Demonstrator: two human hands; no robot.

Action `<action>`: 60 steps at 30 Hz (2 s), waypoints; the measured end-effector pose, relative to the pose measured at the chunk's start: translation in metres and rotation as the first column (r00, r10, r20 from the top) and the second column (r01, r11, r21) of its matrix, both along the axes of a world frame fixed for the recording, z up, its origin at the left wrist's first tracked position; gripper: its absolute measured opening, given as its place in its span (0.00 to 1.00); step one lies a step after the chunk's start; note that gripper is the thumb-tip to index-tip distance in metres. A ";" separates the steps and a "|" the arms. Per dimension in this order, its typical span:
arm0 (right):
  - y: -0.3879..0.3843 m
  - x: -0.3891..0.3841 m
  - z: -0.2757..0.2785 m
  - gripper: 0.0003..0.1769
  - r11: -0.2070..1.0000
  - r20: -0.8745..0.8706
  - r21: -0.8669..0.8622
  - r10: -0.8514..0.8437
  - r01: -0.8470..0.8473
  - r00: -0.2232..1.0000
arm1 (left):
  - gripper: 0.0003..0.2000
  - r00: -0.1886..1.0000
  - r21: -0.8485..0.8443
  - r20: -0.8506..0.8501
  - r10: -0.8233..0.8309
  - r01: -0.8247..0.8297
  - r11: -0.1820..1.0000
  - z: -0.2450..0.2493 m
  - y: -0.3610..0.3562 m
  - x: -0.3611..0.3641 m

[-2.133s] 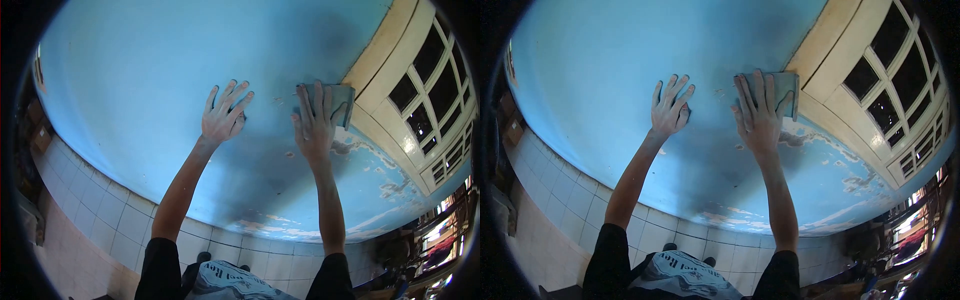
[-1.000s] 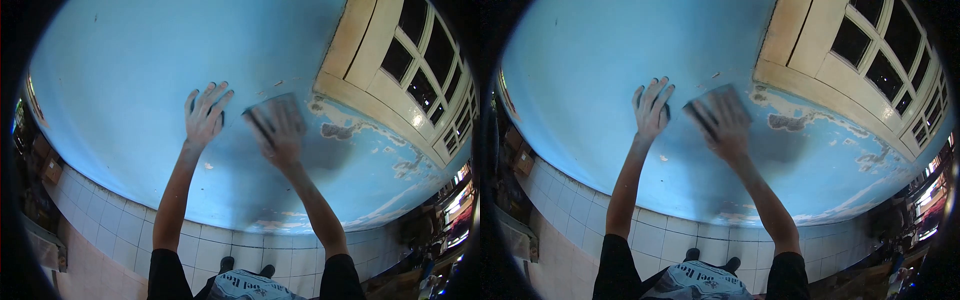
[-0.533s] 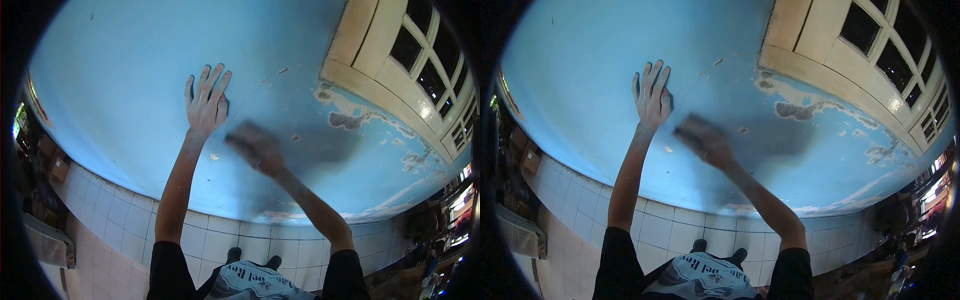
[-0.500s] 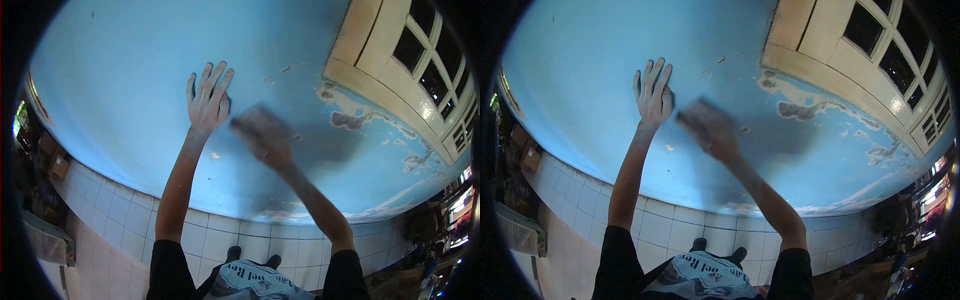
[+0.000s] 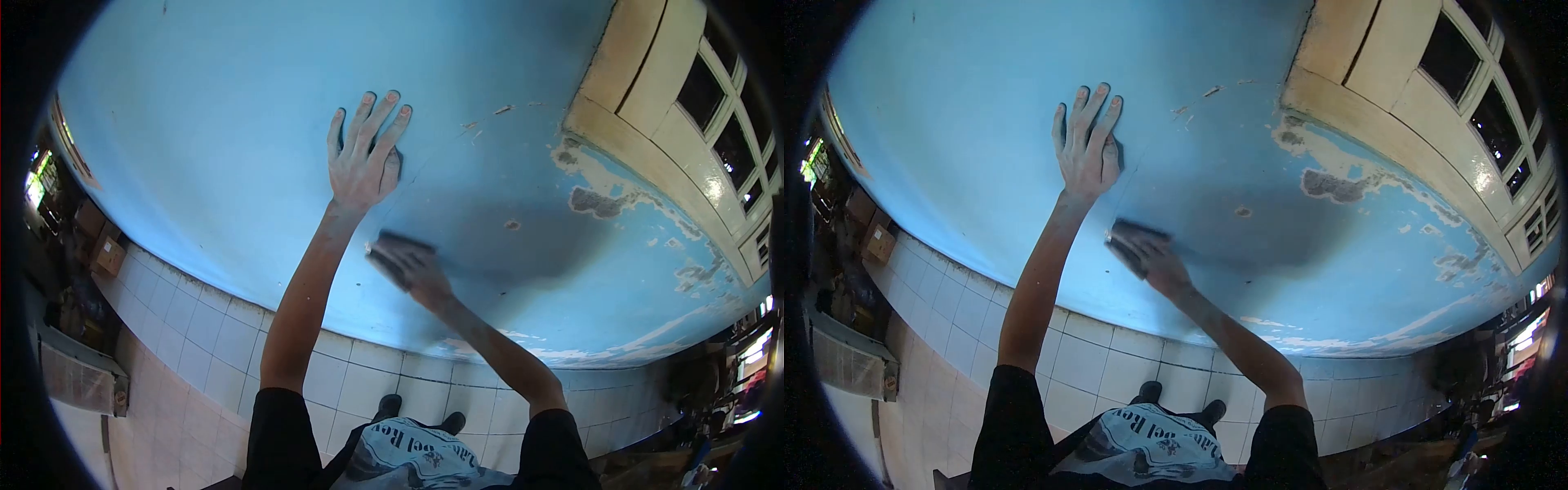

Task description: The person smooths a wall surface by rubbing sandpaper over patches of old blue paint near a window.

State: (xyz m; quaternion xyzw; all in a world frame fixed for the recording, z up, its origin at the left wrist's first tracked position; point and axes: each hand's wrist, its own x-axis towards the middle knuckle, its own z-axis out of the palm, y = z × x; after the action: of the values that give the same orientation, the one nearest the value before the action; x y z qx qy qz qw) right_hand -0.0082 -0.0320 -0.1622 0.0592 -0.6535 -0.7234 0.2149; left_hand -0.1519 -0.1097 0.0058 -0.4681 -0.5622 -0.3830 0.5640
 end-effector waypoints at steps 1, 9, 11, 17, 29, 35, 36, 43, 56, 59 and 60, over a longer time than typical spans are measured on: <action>-0.005 0.004 0.023 0.28 0.788 -0.096 -0.578 0.191 -0.211 0.977 | 0.24 1.000 -0.009 0.004 0.001 -0.001 1.000 -0.002 -0.002 0.000; 0.002 0.017 0.046 0.29 0.071 -0.266 -0.945 0.399 -0.319 0.878 | 0.20 0.999 -0.053 -0.038 -0.001 -0.002 0.999 -0.002 -0.002 -0.004; 0.012 0.034 0.064 0.27 -0.181 -0.535 -0.844 0.366 -0.505 0.761 | 0.20 0.998 -0.049 -0.048 0.032 -0.035 0.998 -0.003 -0.001 -0.005; 0.041 0.043 0.092 0.29 0.151 -0.857 -0.516 -0.070 -0.843 0.511 | 0.21 0.997 -0.047 -0.051 0.055 -0.057 0.997 -0.005 0.000 -0.006; 0.081 0.095 0.086 0.27 0.110 -0.958 -0.094 -0.280 -0.989 0.059 | 0.23 0.987 -0.072 0.132 -0.097 0.107 0.992 -0.040 0.008 0.046; 0.054 0.104 0.045 0.27 -0.109 -0.375 -0.924 0.083 -0.365 0.923 | 0.25 0.944 0.009 0.229 -0.237 0.242 0.970 -0.049 0.031 0.088; 0.064 0.115 0.056 0.26 0.012 -0.542 -0.839 -0.090 -0.544 0.835 | 0.25 0.945 -0.033 0.271 -0.182 0.198 0.980 -0.051 0.033 0.090; 0.075 0.085 0.088 0.25 0.149 -0.921 -0.340 -0.252 -0.929 0.296 | 0.24 0.957 -0.007 0.290 0.008 -0.006 1.000 -0.061 0.054 0.090; 0.076 0.120 0.050 0.26 0.171 -0.700 -0.708 -0.294 -0.685 0.651 | 0.23 0.957 0.098 0.280 0.071 -0.102 0.990 -0.063 0.065 0.092; 0.089 0.146 0.035 0.28 0.080 -0.585 -0.811 -0.134 -0.580 0.800 | 0.24 0.958 0.084 0.279 0.071 -0.098 0.992 -0.063 0.062 0.091; 0.105 0.154 0.035 0.29 0.180 -0.692 -0.721 -0.122 -0.670 0.712 | 0.23 0.961 0.099 0.270 0.064 -0.094 0.991 -0.064 0.064 0.089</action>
State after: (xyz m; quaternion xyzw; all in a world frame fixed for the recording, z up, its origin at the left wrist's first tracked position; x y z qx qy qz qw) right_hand 0.1459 0.0725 -0.1273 -0.1962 -0.8143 -0.0821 0.5401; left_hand -0.0627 -0.0459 -0.0578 -0.3574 -0.6291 -0.4500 0.5235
